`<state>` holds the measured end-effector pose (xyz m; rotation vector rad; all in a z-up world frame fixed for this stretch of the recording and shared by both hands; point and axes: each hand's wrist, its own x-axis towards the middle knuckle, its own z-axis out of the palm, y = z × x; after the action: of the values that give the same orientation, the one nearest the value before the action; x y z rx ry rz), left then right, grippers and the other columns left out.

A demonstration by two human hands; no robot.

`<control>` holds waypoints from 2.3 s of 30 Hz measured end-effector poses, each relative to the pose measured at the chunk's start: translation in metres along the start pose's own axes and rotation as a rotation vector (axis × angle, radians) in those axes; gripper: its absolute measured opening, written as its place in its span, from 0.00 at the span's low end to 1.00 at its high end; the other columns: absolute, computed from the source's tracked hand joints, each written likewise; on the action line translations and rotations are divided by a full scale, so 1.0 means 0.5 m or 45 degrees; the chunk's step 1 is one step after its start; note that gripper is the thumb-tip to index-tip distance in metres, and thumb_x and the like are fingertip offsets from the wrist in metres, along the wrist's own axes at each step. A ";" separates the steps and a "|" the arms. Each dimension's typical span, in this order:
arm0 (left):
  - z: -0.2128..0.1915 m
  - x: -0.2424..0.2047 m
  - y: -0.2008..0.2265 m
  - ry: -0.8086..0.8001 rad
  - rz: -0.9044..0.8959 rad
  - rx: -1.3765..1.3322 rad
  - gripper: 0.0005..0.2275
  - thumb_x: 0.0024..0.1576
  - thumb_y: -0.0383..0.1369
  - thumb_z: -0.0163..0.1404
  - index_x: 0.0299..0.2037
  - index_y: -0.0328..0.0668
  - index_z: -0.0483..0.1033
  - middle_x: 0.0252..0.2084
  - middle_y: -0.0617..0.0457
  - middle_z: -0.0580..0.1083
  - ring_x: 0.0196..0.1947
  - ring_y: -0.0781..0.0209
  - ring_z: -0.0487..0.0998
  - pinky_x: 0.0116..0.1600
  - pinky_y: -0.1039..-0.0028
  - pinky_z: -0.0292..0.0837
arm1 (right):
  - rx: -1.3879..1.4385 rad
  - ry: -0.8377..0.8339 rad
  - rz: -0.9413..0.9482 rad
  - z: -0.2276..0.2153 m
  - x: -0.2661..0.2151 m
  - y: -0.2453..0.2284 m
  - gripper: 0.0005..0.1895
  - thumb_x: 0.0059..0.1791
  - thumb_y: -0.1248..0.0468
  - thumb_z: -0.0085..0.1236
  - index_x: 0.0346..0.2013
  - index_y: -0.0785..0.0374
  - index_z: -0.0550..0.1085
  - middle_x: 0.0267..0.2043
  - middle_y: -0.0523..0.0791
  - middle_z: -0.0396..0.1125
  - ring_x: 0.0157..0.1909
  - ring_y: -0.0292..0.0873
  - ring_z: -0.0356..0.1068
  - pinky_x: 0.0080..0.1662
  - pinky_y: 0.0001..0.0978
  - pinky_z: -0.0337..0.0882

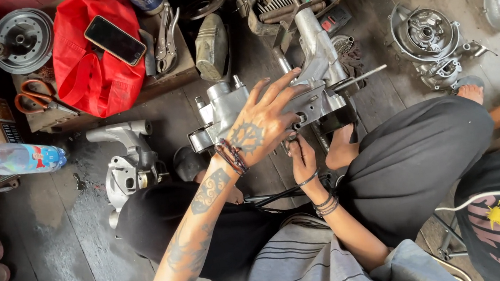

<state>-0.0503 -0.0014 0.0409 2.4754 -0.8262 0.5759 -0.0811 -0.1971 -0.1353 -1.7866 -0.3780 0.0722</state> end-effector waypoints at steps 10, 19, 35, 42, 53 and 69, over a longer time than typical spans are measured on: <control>0.006 0.001 0.002 0.057 0.047 0.002 0.14 0.41 0.32 0.70 0.33 0.41 0.79 0.61 0.46 0.69 0.72 0.44 0.59 0.66 0.47 0.62 | 0.365 0.188 0.004 0.002 -0.004 0.048 0.20 0.63 0.56 0.27 0.34 0.61 0.62 0.33 0.43 0.56 0.35 0.37 0.58 0.40 0.28 0.63; 0.000 0.005 -0.002 0.052 0.040 0.007 0.13 0.41 0.31 0.70 0.33 0.41 0.80 0.61 0.47 0.69 0.73 0.45 0.57 0.67 0.49 0.60 | -0.023 0.067 -0.061 0.007 -0.005 0.071 0.24 0.62 0.52 0.30 0.32 0.62 0.66 0.27 0.43 0.56 0.30 0.42 0.62 0.37 0.34 0.66; 0.005 0.004 -0.001 0.150 0.061 0.017 0.10 0.44 0.31 0.68 0.31 0.40 0.80 0.57 0.45 0.71 0.70 0.44 0.61 0.65 0.49 0.62 | -0.012 0.101 -0.089 0.002 0.001 0.033 0.22 0.62 0.53 0.31 0.32 0.61 0.68 0.28 0.44 0.60 0.31 0.42 0.64 0.36 0.33 0.68; 0.000 0.006 0.004 0.190 0.073 0.033 0.08 0.45 0.30 0.67 0.30 0.39 0.80 0.56 0.45 0.71 0.70 0.44 0.61 0.64 0.50 0.63 | 0.161 0.139 -0.091 0.006 0.011 -0.001 0.23 0.62 0.54 0.31 0.32 0.64 0.67 0.29 0.45 0.58 0.31 0.40 0.61 0.36 0.32 0.65; -0.001 0.003 0.003 0.094 0.050 0.021 0.11 0.42 0.31 0.68 0.32 0.40 0.80 0.58 0.47 0.71 0.71 0.45 0.59 0.66 0.49 0.61 | 0.262 0.142 -0.094 -0.002 0.007 0.043 0.20 0.63 0.59 0.31 0.33 0.65 0.65 0.32 0.45 0.58 0.34 0.39 0.60 0.39 0.33 0.65; -0.005 -0.001 0.000 -0.010 0.003 0.035 0.13 0.41 0.31 0.69 0.33 0.42 0.80 0.60 0.49 0.70 0.73 0.47 0.58 0.68 0.50 0.59 | 0.508 0.167 -0.027 -0.003 0.016 0.011 0.20 0.63 0.57 0.29 0.33 0.64 0.62 0.32 0.41 0.53 0.36 0.36 0.59 0.44 0.35 0.67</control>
<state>-0.0512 0.0002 0.0427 2.5034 -0.8293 0.5823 -0.0723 -0.1971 -0.1389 -1.3847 -0.2665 0.0133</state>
